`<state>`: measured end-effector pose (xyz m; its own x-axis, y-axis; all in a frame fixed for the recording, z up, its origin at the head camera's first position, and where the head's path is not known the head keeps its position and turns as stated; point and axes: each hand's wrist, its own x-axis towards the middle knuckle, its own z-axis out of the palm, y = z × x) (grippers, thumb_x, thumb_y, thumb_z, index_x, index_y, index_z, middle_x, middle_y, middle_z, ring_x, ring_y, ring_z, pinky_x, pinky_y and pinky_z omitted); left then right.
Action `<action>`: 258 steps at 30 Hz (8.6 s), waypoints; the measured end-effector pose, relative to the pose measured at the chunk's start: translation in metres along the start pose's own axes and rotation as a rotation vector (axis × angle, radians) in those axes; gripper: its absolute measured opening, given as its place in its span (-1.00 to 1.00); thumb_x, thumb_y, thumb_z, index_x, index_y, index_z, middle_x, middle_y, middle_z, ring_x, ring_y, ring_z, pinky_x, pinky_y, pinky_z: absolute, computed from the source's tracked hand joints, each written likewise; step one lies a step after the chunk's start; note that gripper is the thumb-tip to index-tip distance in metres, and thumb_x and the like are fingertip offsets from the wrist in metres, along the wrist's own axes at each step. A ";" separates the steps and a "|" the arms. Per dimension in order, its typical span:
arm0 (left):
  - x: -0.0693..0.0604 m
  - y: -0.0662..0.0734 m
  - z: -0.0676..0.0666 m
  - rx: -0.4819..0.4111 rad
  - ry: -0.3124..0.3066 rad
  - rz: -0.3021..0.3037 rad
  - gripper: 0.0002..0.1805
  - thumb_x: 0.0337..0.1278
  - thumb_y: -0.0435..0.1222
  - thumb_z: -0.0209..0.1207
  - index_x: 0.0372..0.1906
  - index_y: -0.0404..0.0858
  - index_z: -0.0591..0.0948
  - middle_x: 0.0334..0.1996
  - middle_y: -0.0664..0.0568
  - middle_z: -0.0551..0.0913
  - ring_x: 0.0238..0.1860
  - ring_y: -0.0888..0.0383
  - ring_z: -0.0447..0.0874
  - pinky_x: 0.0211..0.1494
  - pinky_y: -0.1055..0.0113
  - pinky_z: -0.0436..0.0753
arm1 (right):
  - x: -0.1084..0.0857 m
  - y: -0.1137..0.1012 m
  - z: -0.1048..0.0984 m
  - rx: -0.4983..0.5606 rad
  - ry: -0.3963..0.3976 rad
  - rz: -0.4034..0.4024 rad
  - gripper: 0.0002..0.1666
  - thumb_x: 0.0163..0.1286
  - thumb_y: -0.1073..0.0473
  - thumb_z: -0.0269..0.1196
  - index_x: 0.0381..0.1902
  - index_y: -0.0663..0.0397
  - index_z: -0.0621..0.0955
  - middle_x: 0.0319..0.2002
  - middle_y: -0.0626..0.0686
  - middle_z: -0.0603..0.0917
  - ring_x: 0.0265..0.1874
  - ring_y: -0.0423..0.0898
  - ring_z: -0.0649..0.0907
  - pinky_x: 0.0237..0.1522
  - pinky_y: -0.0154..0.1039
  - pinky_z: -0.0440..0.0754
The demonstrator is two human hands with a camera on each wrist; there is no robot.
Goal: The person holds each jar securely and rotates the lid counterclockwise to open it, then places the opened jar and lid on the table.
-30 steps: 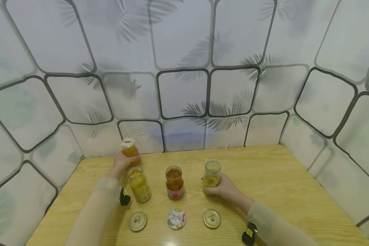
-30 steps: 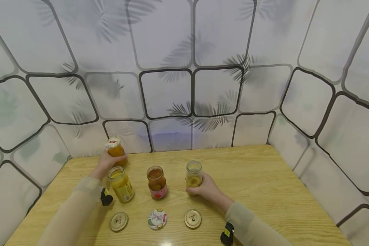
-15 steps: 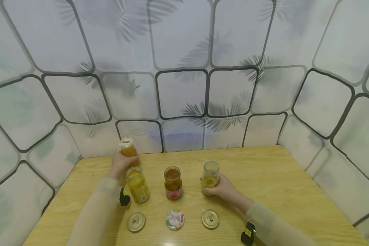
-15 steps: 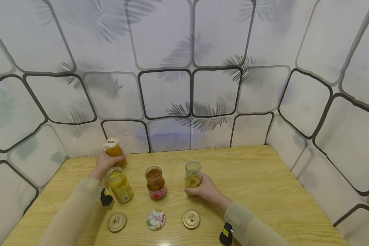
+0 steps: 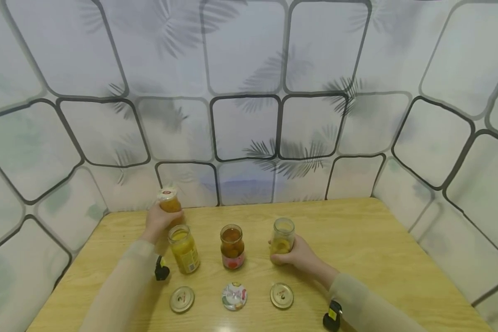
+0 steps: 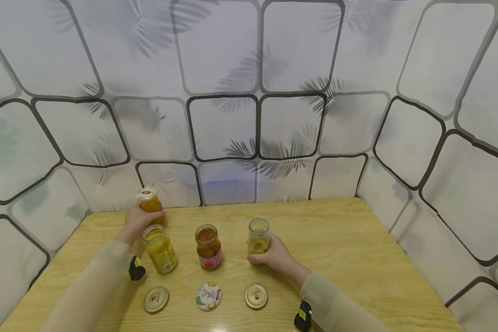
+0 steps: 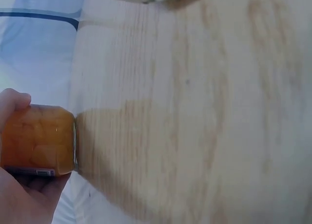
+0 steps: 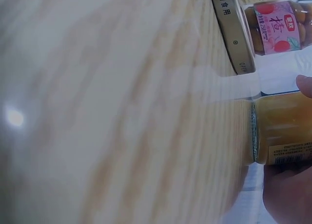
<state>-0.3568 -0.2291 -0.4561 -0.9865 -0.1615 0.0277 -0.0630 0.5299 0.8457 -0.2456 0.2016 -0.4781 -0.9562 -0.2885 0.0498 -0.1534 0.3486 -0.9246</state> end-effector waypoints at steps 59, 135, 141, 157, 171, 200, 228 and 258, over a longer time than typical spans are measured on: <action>-0.047 0.159 -0.041 -0.041 -0.224 0.153 -0.10 0.11 -0.20 0.54 0.49 -0.36 0.37 0.40 -0.32 0.54 0.41 -0.25 0.51 0.60 -0.19 0.40 | -0.004 -0.005 -0.002 -0.012 -0.025 0.052 -0.19 0.22 0.19 0.60 0.36 0.29 0.54 0.27 0.27 0.69 0.27 0.17 0.66 0.42 0.19 0.54; -0.142 0.226 0.060 0.004 -0.641 0.452 -0.51 -0.11 -0.30 0.58 0.00 -0.30 0.69 -0.17 -0.05 0.82 -0.26 0.20 0.73 -0.12 0.40 0.71 | 0.003 -0.214 -0.047 -0.105 -0.232 -0.363 0.08 0.25 0.21 0.60 0.64 -0.08 0.32 0.59 0.02 0.44 0.57 0.05 0.43 0.46 -0.19 0.55; -0.146 0.223 0.064 -0.024 -0.674 0.473 -0.43 -0.09 -0.30 0.56 0.11 -0.28 0.66 -0.05 -0.05 0.80 -0.16 0.24 0.71 -0.02 0.43 0.70 | 0.002 -0.212 -0.039 -0.098 -0.260 -0.407 0.03 0.28 0.07 0.60 0.60 0.06 0.37 0.57 0.09 0.46 0.57 0.09 0.43 0.33 -0.47 0.56; -0.151 0.220 0.068 0.055 -0.584 0.450 -0.44 -0.08 -0.19 0.59 0.06 -0.30 0.68 -0.12 -0.06 0.83 -0.21 0.23 0.76 -0.12 0.41 0.75 | 0.001 -0.203 -0.037 -0.144 -0.144 -0.404 -0.38 0.39 0.20 0.49 0.38 0.06 0.60 0.31 0.15 0.70 0.12 -0.02 0.71 0.08 -0.31 0.71; -0.150 0.219 0.068 0.030 -0.620 0.525 -0.28 -0.10 -0.21 0.61 0.24 -0.24 0.58 0.03 -0.06 0.76 -0.10 0.23 0.73 0.00 0.43 0.73 | -0.001 -0.202 -0.038 -0.007 -0.217 -0.442 -0.43 0.36 0.33 0.48 0.31 0.09 0.67 0.27 0.15 0.74 0.21 -0.07 0.71 0.20 -0.31 0.70; -0.152 0.212 0.072 -0.101 -0.708 0.431 -0.38 -0.02 -0.32 0.58 0.19 -0.28 0.62 -0.03 -0.10 0.78 -0.15 0.23 0.72 -0.03 0.37 0.73 | -0.002 -0.186 -0.053 0.093 -0.261 -0.373 -0.27 0.41 0.15 0.48 0.43 0.29 0.50 0.13 -0.13 0.70 0.06 -0.21 0.72 0.12 -0.31 0.73; -0.153 0.211 0.079 -0.146 -0.764 0.469 -0.39 0.01 -0.35 0.56 0.21 -0.28 0.60 0.03 -0.12 0.78 -0.12 0.25 0.73 0.05 0.38 0.72 | -0.007 -0.182 -0.069 0.205 -0.323 -0.467 -0.36 0.50 0.28 0.37 0.49 0.06 0.53 0.39 -0.11 0.65 0.33 -0.21 0.65 0.31 -0.29 0.67; -0.160 0.220 0.100 -0.125 -0.793 0.534 -0.54 -0.06 -0.32 0.58 0.01 -0.20 0.69 -0.16 0.03 0.82 -0.24 0.36 0.69 -0.01 0.42 0.67 | -0.057 -0.157 -0.112 0.025 -0.207 -0.376 -0.31 0.53 0.46 0.22 0.56 0.07 0.44 0.47 -0.24 0.56 0.30 -0.34 0.61 0.10 -0.40 0.71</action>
<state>-0.2279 -0.0033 -0.3283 -0.6987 0.7089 0.0960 0.3952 0.2707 0.8778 -0.1950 0.2637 -0.2934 -0.7646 -0.5646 0.3107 -0.4728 0.1639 -0.8658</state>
